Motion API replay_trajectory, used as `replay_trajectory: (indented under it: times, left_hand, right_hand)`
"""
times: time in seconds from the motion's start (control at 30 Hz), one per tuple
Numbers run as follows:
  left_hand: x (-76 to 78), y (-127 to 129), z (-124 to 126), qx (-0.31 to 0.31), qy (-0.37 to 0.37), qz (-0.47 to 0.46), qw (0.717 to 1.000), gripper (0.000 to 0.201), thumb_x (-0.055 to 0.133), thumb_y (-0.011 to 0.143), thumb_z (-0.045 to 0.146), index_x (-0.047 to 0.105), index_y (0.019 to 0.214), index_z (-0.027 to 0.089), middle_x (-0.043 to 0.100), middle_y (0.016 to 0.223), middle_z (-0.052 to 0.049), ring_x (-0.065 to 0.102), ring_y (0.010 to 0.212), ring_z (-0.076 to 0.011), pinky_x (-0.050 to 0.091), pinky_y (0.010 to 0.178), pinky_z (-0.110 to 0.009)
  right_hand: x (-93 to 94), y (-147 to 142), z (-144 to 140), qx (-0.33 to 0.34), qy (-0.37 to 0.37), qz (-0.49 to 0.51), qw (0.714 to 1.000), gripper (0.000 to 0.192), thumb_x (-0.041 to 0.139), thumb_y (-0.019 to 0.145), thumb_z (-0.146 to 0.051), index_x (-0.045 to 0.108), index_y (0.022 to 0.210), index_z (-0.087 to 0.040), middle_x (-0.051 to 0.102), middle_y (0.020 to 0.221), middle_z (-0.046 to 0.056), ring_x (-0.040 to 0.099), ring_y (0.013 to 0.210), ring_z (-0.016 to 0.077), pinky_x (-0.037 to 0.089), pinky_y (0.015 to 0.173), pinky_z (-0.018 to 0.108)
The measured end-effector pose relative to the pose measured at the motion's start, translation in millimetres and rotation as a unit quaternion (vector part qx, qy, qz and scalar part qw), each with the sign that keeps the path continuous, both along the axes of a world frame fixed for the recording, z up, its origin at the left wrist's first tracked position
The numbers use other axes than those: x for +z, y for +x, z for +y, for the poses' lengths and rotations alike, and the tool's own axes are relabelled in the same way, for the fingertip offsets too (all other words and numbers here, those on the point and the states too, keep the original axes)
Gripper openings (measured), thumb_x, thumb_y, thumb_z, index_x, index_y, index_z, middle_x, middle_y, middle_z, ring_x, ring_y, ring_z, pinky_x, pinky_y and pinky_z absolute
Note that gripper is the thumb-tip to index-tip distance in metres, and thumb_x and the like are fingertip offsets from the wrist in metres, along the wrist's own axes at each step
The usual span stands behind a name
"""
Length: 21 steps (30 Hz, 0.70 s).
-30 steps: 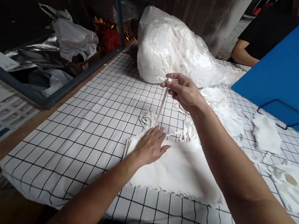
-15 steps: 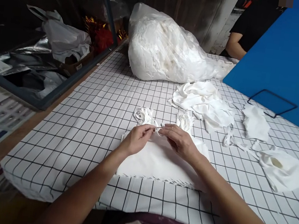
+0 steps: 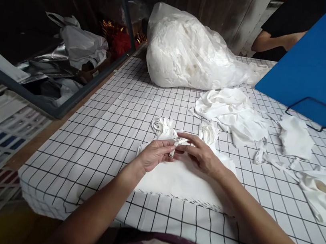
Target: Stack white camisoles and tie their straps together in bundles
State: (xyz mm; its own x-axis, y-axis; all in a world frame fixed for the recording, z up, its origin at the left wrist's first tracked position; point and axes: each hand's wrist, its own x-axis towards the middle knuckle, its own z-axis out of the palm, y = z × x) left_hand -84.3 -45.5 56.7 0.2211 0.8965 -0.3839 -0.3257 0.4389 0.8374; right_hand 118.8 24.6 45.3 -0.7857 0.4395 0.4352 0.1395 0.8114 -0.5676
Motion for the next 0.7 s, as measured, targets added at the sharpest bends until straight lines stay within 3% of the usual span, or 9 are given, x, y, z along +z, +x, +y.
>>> replay_trajectory:
  times: [0.1, 0.2, 0.3, 0.37, 0.43, 0.53, 0.63, 0.7]
  left_hand:
    - [1.8, -0.9, 2.5, 0.017, 0.002, 0.024, 1.000, 0.023, 0.070, 0.086, 0.024, 0.070, 0.105, 0.011, 0.074, 0.104, -0.013, 0.073, 0.080, -0.0160, 0.052, 0.069, -0.025]
    - [2.3, 1.1, 7.4, 0.033, 0.018, 0.053, 0.998, 0.024, 0.067, 0.087, 0.023, 0.068, 0.108, 0.012, 0.075, 0.098, -0.011, 0.073, 0.077, -0.0152, 0.052, 0.065, -0.023]
    - [0.1, 3.3, 11.9, 0.050, 0.039, 0.077, 0.995, 0.022, 0.068, 0.085, 0.021, 0.066, 0.106, 0.012, 0.076, 0.090, -0.008, 0.073, 0.073, -0.0142, 0.051, 0.062, -0.022]
    - [-2.3, 2.2, 12.8, 0.053, 0.048, 0.084, 0.994, 0.024, 0.069, 0.084, 0.023, 0.066, 0.105, 0.013, 0.076, 0.089, -0.007, 0.073, 0.072, -0.0141, 0.051, 0.061, -0.022]
    - [-4.4, -1.4, 11.8, 0.046, 0.047, 0.094, 0.993, 0.025, 0.071, 0.083, 0.026, 0.065, 0.104, 0.013, 0.076, 0.091, -0.008, 0.072, 0.072, -0.0139, 0.051, 0.062, -0.022]
    - [-6.3, -8.8, 9.1, 0.046, 0.036, 0.137, 0.989, 0.023, 0.073, 0.081, 0.028, 0.065, 0.095, 0.013, 0.076, 0.088, -0.009, 0.070, 0.067, -0.0124, 0.049, 0.061, -0.024]
    - [-6.2, -14.3, 8.7, 0.064, 0.066, 0.200, 0.975, 0.023, 0.073, 0.080, 0.032, 0.065, 0.092, 0.013, 0.075, 0.080, -0.007, 0.066, 0.064, -0.0123, 0.051, 0.061, -0.026]
    - [-5.0, -16.3, 10.0, 0.080, 0.118, 0.244, 0.959, 0.020, 0.071, 0.082, 0.032, 0.067, 0.091, 0.014, 0.073, 0.078, -0.006, 0.067, 0.068, -0.0138, 0.053, 0.065, -0.027]
  right_hand:
    - [9.0, -2.9, -3.5, -0.107, -0.115, 0.054, 0.986, 0.022, 0.049, 0.096, -0.024, 0.062, 0.114, -0.024, 0.053, 0.137, 0.010, 0.058, 0.119, 0.0253, 0.058, 0.088, 0.044]
    - [12.5, -13.4, -3.1, -0.191, -0.281, 0.024, 0.940, 0.030, 0.055, 0.094, -0.043, 0.059, 0.115, -0.021, 0.065, 0.112, 0.011, 0.065, 0.094, 0.0225, 0.057, 0.074, 0.038]
    - [8.4, -28.2, 0.5, -0.155, -0.388, -0.027, 0.908, 0.036, 0.058, 0.090, -0.052, 0.062, 0.101, -0.017, 0.065, 0.081, 0.005, 0.061, 0.072, 0.0170, 0.052, 0.063, 0.031]
    - [3.7, -37.1, 3.6, -0.130, -0.412, 0.009, 0.902, 0.035, 0.060, 0.089, -0.051, 0.061, 0.093, -0.017, 0.062, 0.075, 0.003, 0.058, 0.068, 0.0149, 0.050, 0.063, 0.029]
    - [-0.3, -43.0, 7.2, -0.129, -0.409, 0.059, 0.901, 0.031, 0.060, 0.089, -0.049, 0.061, 0.092, -0.018, 0.061, 0.077, 0.002, 0.057, 0.070, 0.0141, 0.049, 0.067, 0.029]
    - [-1.5, -46.7, 13.2, -0.159, -0.359, 0.060, 0.918, 0.028, 0.060, 0.090, -0.046, 0.063, 0.092, -0.018, 0.062, 0.084, 0.004, 0.057, 0.075, 0.0155, 0.049, 0.069, 0.031]
    - [3.2, -48.2, 17.6, -0.207, -0.209, 0.048, 0.955, 0.027, 0.060, 0.090, -0.044, 0.064, 0.102, -0.020, 0.061, 0.105, 0.010, 0.058, 0.095, 0.0224, 0.051, 0.076, 0.036]
    - [6.5, -50.4, 18.3, -0.192, -0.081, 0.066, 0.976, 0.029, 0.059, 0.092, -0.040, 0.061, 0.115, -0.022, 0.057, 0.124, 0.013, 0.052, 0.114, 0.0272, 0.048, 0.090, 0.045]
